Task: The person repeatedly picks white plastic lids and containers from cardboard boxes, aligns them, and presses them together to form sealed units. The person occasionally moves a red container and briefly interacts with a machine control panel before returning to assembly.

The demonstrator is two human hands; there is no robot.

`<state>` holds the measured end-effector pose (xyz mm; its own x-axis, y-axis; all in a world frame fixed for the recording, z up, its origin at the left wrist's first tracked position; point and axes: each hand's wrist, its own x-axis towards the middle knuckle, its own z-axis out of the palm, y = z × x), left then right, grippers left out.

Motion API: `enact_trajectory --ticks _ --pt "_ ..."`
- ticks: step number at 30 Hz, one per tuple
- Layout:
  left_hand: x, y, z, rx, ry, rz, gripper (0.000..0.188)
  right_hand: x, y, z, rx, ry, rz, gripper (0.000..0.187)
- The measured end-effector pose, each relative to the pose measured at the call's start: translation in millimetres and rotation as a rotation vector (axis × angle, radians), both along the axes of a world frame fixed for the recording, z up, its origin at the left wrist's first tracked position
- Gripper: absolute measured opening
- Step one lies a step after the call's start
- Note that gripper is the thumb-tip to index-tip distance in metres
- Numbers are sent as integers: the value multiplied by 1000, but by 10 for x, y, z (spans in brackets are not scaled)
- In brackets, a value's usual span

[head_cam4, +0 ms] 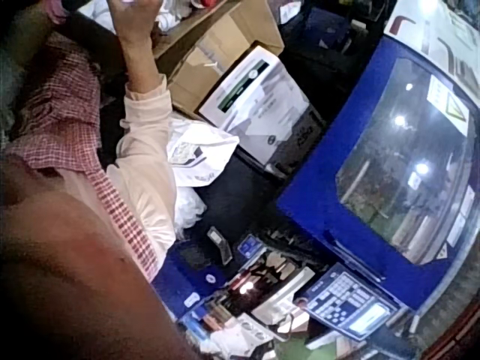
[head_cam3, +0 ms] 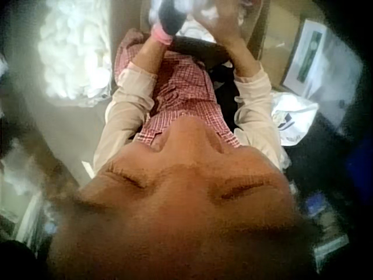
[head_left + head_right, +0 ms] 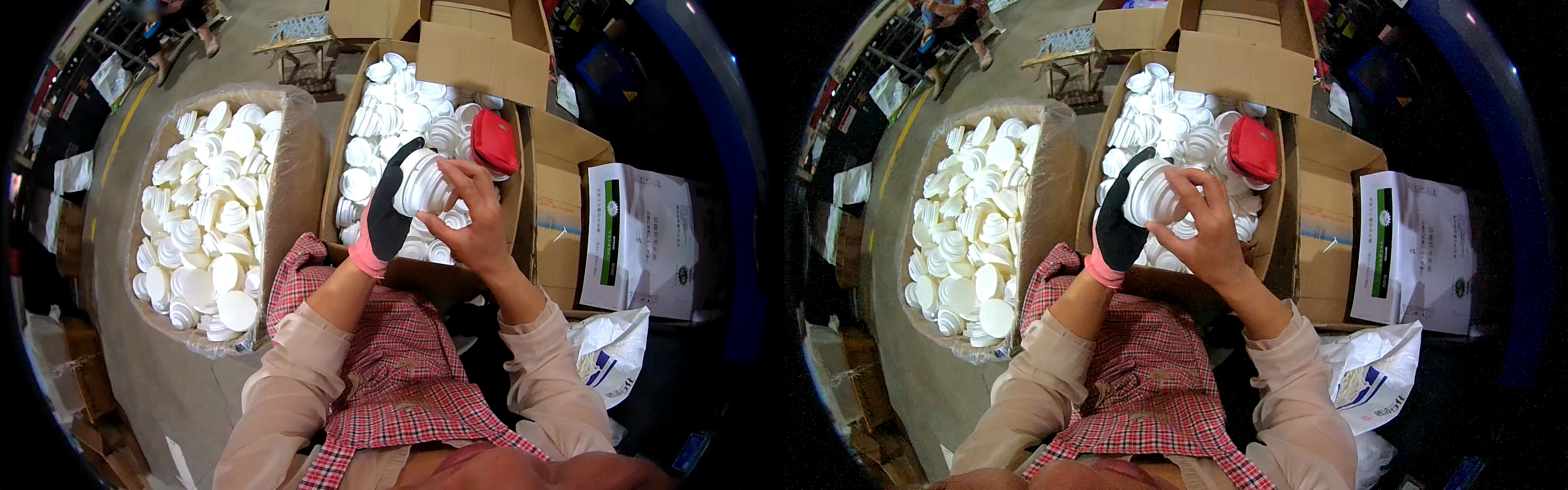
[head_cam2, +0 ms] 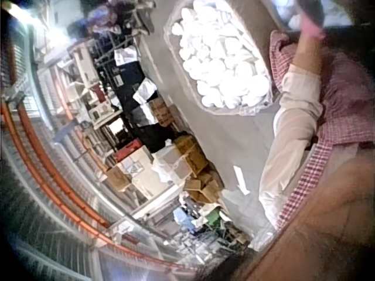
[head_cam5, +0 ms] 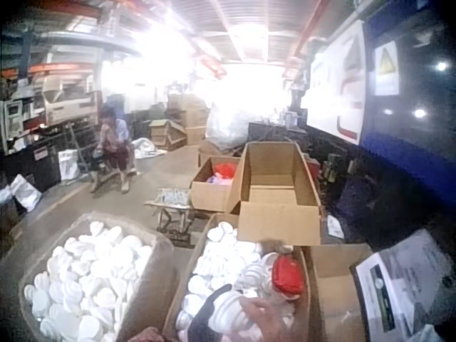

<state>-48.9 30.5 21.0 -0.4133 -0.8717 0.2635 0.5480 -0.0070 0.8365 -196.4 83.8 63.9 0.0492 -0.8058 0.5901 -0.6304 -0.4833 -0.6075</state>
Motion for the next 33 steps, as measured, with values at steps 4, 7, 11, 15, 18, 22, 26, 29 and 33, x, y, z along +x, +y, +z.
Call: enact_trajectory --ticks 4,7,11,15,18,22,26,29,33 --pt "9 30 112 170 215 -80 47 18 -11 25 -17 19 13 68" --pt "42 15 60 34 32 3 47 33 -8 14 -8 22 19 68" --pt "67 59 157 37 -130 29 73 -25 -36 28 -15 120 45 69" --pt "-14 85 177 34 -128 -111 79 -116 -138 -94 239 -718 151 66" --pt "-164 204 179 -43 -278 26 74 -146 -201 -244 440 -737 -81 70" --pt "-221 243 -225 -164 -633 197 49 -234 -282 -375 330 -594 -233 69" --pt "-243 240 -424 -203 -752 324 52 -281 -348 -494 334 -672 -233 71" --pt "-108 -1 -91 374 -165 -92 53 -328 -371 -376 415 -882 18 69" --pt "138 -184 -108 568 153 -266 54 -488 -321 -422 441 -805 315 59"
